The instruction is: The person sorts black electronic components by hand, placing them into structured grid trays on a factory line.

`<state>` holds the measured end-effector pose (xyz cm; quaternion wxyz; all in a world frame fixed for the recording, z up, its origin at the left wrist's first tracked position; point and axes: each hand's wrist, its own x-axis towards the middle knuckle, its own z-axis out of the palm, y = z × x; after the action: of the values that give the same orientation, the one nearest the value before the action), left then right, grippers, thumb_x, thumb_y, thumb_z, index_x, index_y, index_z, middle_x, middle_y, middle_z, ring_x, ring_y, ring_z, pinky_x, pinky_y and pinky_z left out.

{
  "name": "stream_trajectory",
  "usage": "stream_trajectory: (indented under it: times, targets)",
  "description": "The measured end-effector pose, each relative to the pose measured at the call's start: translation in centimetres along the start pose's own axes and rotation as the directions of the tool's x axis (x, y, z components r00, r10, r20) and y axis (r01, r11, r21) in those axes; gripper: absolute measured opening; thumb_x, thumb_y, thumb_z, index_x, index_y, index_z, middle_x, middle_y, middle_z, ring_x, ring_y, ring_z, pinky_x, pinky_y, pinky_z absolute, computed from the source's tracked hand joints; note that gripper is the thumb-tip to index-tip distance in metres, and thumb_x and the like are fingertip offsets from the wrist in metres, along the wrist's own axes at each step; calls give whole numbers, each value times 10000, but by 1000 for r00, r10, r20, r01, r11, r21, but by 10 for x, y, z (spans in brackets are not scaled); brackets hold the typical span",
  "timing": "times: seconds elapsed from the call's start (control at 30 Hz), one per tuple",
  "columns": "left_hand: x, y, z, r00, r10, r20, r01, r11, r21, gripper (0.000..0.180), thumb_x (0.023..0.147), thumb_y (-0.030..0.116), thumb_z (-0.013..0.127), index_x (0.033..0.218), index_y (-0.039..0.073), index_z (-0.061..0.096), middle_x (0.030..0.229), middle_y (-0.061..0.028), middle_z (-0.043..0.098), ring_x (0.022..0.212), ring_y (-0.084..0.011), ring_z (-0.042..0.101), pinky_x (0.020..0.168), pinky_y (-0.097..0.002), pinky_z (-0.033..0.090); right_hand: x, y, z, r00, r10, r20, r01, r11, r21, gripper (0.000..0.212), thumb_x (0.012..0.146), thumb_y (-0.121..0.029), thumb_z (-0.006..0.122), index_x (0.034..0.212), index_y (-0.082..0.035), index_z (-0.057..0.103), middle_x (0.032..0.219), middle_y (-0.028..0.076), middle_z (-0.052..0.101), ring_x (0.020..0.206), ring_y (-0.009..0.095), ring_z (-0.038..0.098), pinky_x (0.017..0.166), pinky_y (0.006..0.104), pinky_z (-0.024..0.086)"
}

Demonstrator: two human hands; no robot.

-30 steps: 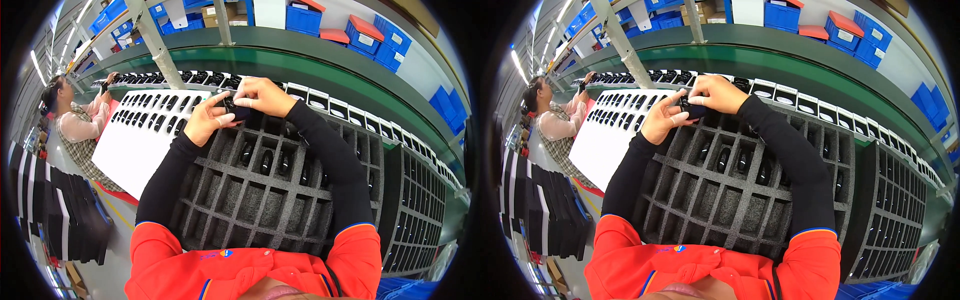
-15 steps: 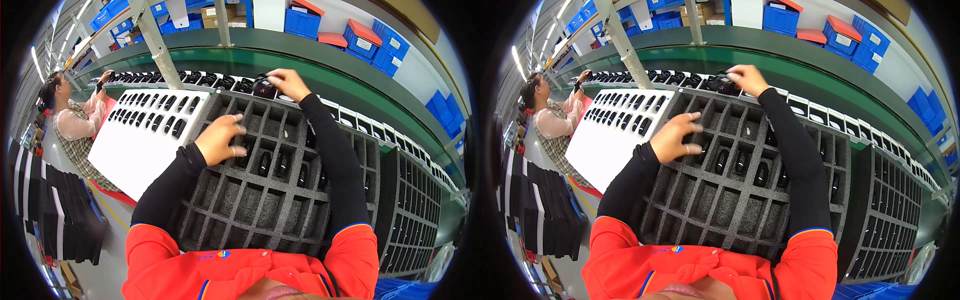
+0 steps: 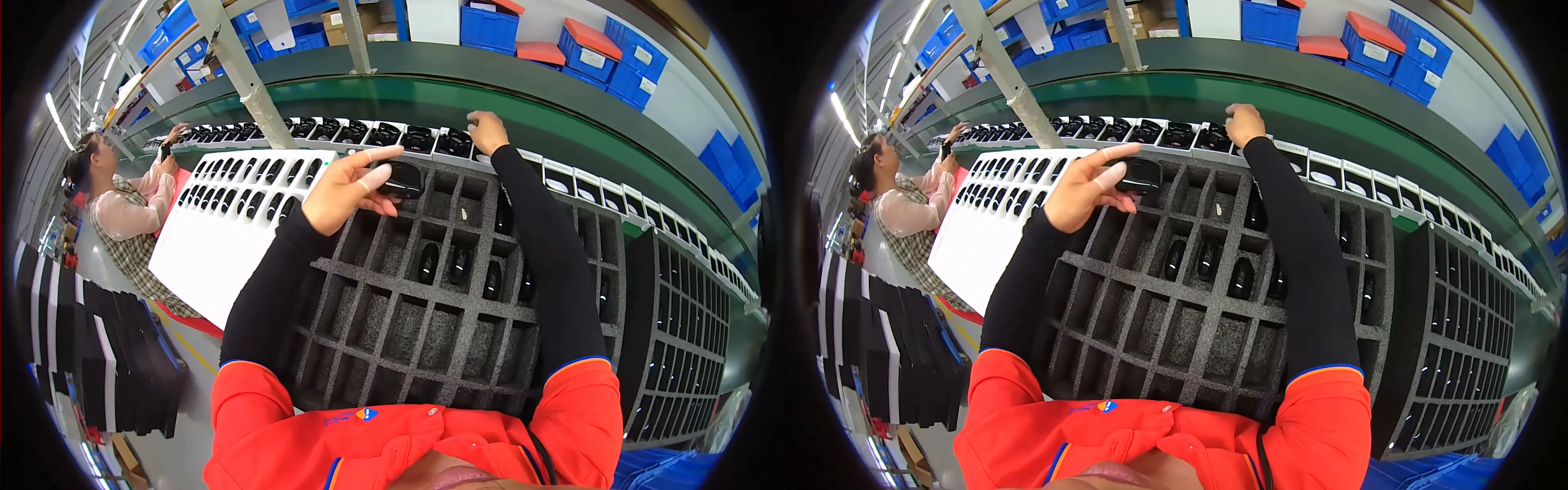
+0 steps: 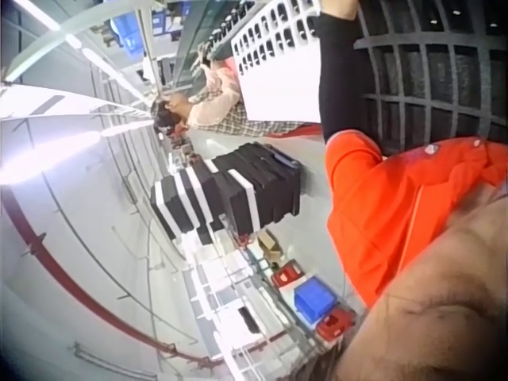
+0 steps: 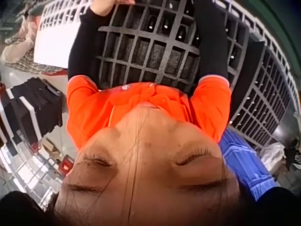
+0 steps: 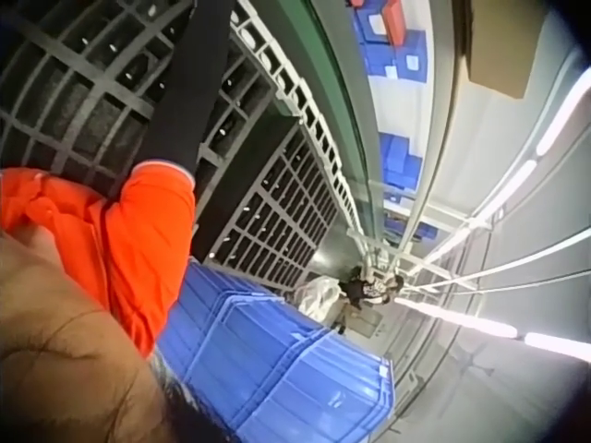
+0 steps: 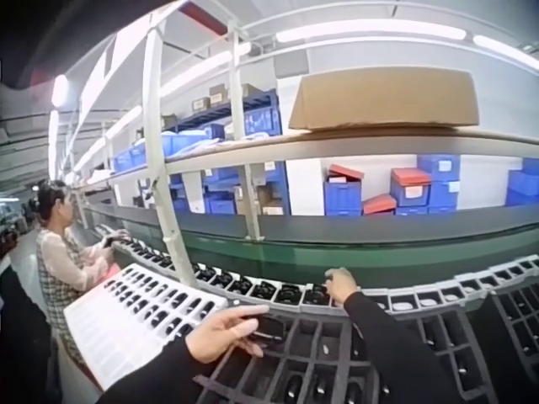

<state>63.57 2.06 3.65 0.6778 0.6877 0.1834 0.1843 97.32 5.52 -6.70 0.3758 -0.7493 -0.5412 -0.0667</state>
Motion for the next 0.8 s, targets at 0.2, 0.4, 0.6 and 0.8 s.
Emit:
stream_trajectory:
  times: [0.2, 0.4, 0.6, 0.8]
  targets:
    - [8, -25, -9, 994, 50, -101, -54, 998, -36, 594, 816, -20, 581, 1329, -48, 282, 989, -174, 615, 877, -254, 635, 769, -321, 535, -36, -142, -65, 808, -513, 290, 160, 664, 730, 175, 786, -138, 660, 924, -30, 652, 836, 24, 625, 765, 98, 573, 700, 241, 457]
    - [8, -26, -8, 986, 125, -109, -127, 992, -16, 618, 799, -51, 578, 1334, -58, 270, 1014, -191, 600, 897, -253, 623, 798, -328, 525, -42, -147, -71, 658, -619, 429, 24, 587, 809, 201, 815, -194, 633, 925, -29, 669, 863, 29, 612, 804, 108, 557, 725, 240, 432]
    - [7, -31, 0, 962, 169, -215, -117, 965, 233, 686, 790, -23, 611, 1355, -48, 223, 1047, -199, 584, 934, -229, 606, 824, -308, 503, -43, -133, -57, 677, -463, 572, -39, 753, 657, 283, 841, -247, 618, 1017, -25, 637, 831, 25, 632, 718, 72, 540, 639, 232, 455]
    - [-15, -36, 40, 889, 265, 373, -446, 315, 838, 407, 667, 280, 746, 958, 22, 627, 1274, -207, 435, 1197, -397, 375, 1002, -418, 321, -9, -33, -32, 978, -113, 176, 26, 902, 432, 181, 804, -169, 587, 870, -16, 655, 760, 120, 650, 709, 205, 629, 642, 315, 485]
